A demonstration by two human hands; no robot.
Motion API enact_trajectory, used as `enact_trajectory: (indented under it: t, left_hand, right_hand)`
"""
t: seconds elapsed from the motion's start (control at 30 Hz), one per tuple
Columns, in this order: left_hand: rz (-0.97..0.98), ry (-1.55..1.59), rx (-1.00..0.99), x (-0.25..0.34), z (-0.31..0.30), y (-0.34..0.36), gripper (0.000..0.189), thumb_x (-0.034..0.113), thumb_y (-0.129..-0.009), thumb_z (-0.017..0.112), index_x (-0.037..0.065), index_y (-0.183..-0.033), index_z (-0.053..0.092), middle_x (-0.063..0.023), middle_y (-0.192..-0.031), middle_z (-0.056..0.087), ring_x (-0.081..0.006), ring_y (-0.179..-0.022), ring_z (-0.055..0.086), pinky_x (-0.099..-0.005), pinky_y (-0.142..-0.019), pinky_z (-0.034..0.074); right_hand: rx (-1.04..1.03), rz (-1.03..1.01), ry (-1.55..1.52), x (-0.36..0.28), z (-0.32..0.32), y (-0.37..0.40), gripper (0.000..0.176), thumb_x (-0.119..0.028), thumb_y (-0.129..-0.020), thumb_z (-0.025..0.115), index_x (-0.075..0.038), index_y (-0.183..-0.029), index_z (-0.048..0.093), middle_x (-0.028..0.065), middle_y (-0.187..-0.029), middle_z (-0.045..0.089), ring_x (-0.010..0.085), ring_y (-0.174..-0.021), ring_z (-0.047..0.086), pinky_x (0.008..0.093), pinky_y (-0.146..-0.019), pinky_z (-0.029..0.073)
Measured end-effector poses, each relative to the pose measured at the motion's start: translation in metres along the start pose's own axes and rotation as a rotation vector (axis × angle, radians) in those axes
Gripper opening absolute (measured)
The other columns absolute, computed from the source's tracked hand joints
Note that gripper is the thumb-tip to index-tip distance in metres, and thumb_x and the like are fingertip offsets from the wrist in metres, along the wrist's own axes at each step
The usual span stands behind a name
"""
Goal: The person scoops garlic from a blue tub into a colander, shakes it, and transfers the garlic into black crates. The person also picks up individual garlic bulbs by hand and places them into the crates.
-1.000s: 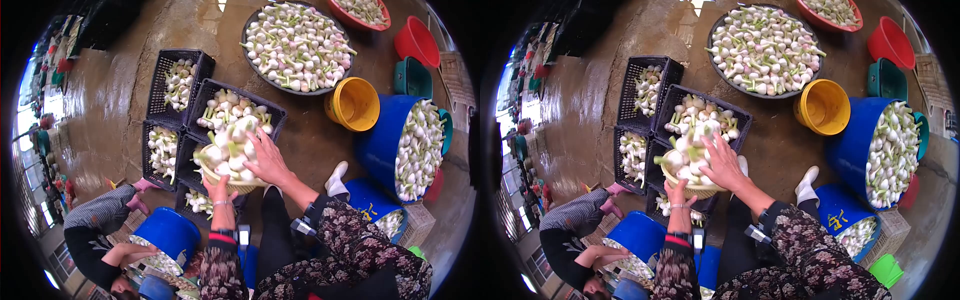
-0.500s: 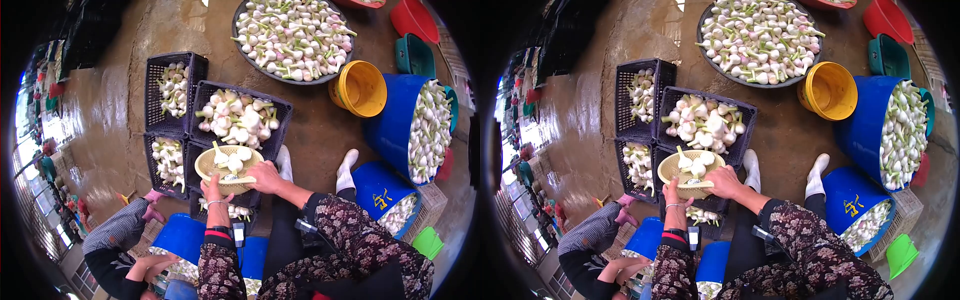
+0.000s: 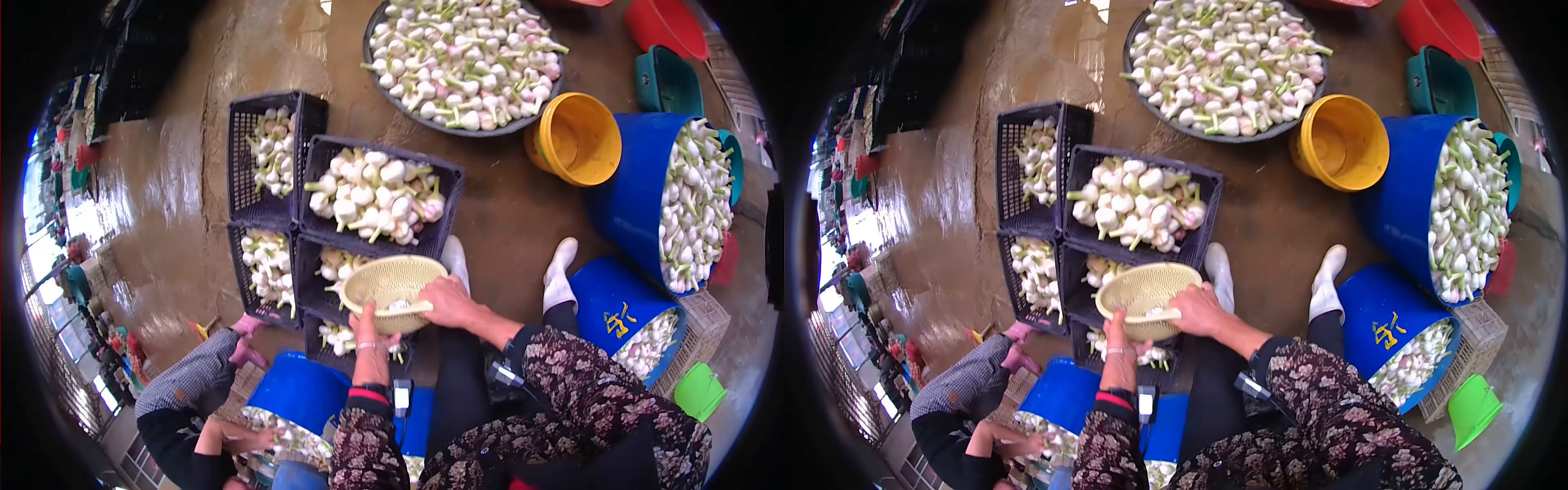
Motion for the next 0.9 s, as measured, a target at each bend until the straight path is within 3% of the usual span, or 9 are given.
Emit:
enact_trajectory:
  t: [0.17,0.23,0.27,0.37,0.47,0.57,0.67,0.8,0.9]
  left_hand:
    - [0.078,0.023,-0.121,-0.022,0.029,0.041,0.068,0.041,-0.080,0.062,0.027,-0.133,0.022,-0.0124,-0.125,0.047,-0.0327,-0.093,0.058,-0.0410,-0.055,0.050]
    - [0.110,0.043,-0.255,-0.024,0.045,0.046,0.064,0.044,-0.081,0.059,0.028,-0.132,0.024,-0.0098,-0.128,0.047,-0.0327,-0.104,0.054,-0.0497,-0.073,0.047]
    - [0.129,0.054,-0.271,-0.020,0.065,0.066,0.066,0.055,-0.076,0.059,0.020,-0.129,0.043,-0.0081,-0.125,0.050,-0.0268,-0.111,0.049,-0.0486,-0.088,0.040]
    - [0.199,0.047,-0.552,-0.010,0.108,0.104,0.069,0.048,-0.076,0.063,0.020,-0.134,0.038,-0.0100,-0.126,0.050,-0.0286,-0.110,0.050,-0.0507,-0.086,0.045]
    - [0.583,0.031,-0.621,0.003,0.192,0.203,0.080,0.029,-0.074,0.067,0.021,-0.141,0.023,-0.0144,-0.137,0.038,-0.0343,-0.116,0.049,-0.0528,-0.077,0.055]
    - [1.008,-0.155,-0.685,0.003,0.254,0.246,0.089,0.013,-0.072,0.066,0.016,-0.145,0.015,-0.0158,-0.141,0.032,-0.0329,-0.122,0.043,-0.0482,-0.096,0.045]
    - [1.273,-0.518,-0.806,-0.017,0.335,0.333,0.105,0.009,-0.065,0.069,0.007,-0.147,0.003,-0.0181,-0.145,0.022,-0.0287,-0.133,0.024,-0.0427,-0.110,0.023]
    - [1.879,-1.192,-0.587,-0.057,0.444,0.429,0.107,0.019,-0.059,0.074,0.009,-0.147,0.013,-0.0253,-0.134,0.034,-0.0371,-0.119,0.040,-0.0436,-0.099,0.037]
    - [1.644,-1.537,-0.448,-0.100,0.509,0.465,0.105,0.029,-0.059,0.074,0.017,-0.147,0.018,-0.0270,-0.117,0.041,-0.0411,-0.105,0.047,-0.0472,-0.085,0.046]
  right_hand:
    - [0.222,-0.086,0.026,0.010,-0.043,0.046,0.019,-0.028,-0.065,0.068,-0.016,-0.079,0.064,0.0006,-0.080,0.061,0.0209,-0.089,0.055,0.0438,-0.083,0.033]
    - [0.475,-0.187,0.076,0.015,-0.071,0.063,0.019,-0.027,-0.062,0.069,-0.015,-0.074,0.061,-0.0002,-0.078,0.057,0.0191,-0.087,0.054,0.0450,-0.086,0.032]
    - [0.529,-0.197,0.099,0.018,-0.089,0.072,0.019,-0.027,-0.062,0.069,-0.015,-0.074,0.060,0.0003,-0.078,0.057,0.0193,-0.087,0.054,0.0458,-0.088,0.032]
    - [0.675,-0.214,0.181,0.032,-0.148,0.105,0.018,-0.026,-0.063,0.068,-0.014,-0.072,0.059,0.0016,-0.076,0.054,0.0202,-0.087,0.054,0.0471,-0.090,0.031]
    - [0.793,-0.163,0.166,0.055,-0.198,0.152,0.027,-0.025,-0.063,0.070,-0.012,-0.083,0.060,0.0048,-0.094,0.057,0.0226,-0.102,0.052,0.0506,-0.096,0.029]
    - [0.893,-0.129,0.042,0.080,-0.243,0.219,0.052,-0.026,-0.064,0.073,-0.008,-0.110,0.056,0.0138,-0.124,0.047,0.0323,-0.122,0.041,0.0517,-0.103,0.026]
    - [1.052,0.084,0.010,0.126,-0.277,0.304,0.065,-0.021,-0.066,0.071,-0.007,-0.125,0.047,0.0176,-0.132,0.041,0.0369,-0.124,0.039,0.0473,-0.104,0.030]
    - [1.395,0.620,-0.347,0.227,-0.276,0.418,0.066,-0.020,-0.071,0.067,-0.002,-0.129,0.043,0.0220,-0.125,0.048,0.0359,-0.120,0.045,0.0408,-0.103,0.034]
    - [1.583,0.899,-0.700,0.322,-0.251,0.481,0.063,-0.026,-0.077,0.063,0.000,-0.131,0.043,0.0222,-0.125,0.051,0.0326,-0.118,0.048,0.0365,-0.100,0.037]
Point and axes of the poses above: each hand's wrist, its own y-axis away from the middle knuckle, its own z-axis out of the palm, x = y × z, the point moved 1 cm from there along -y, towards the middle knuckle
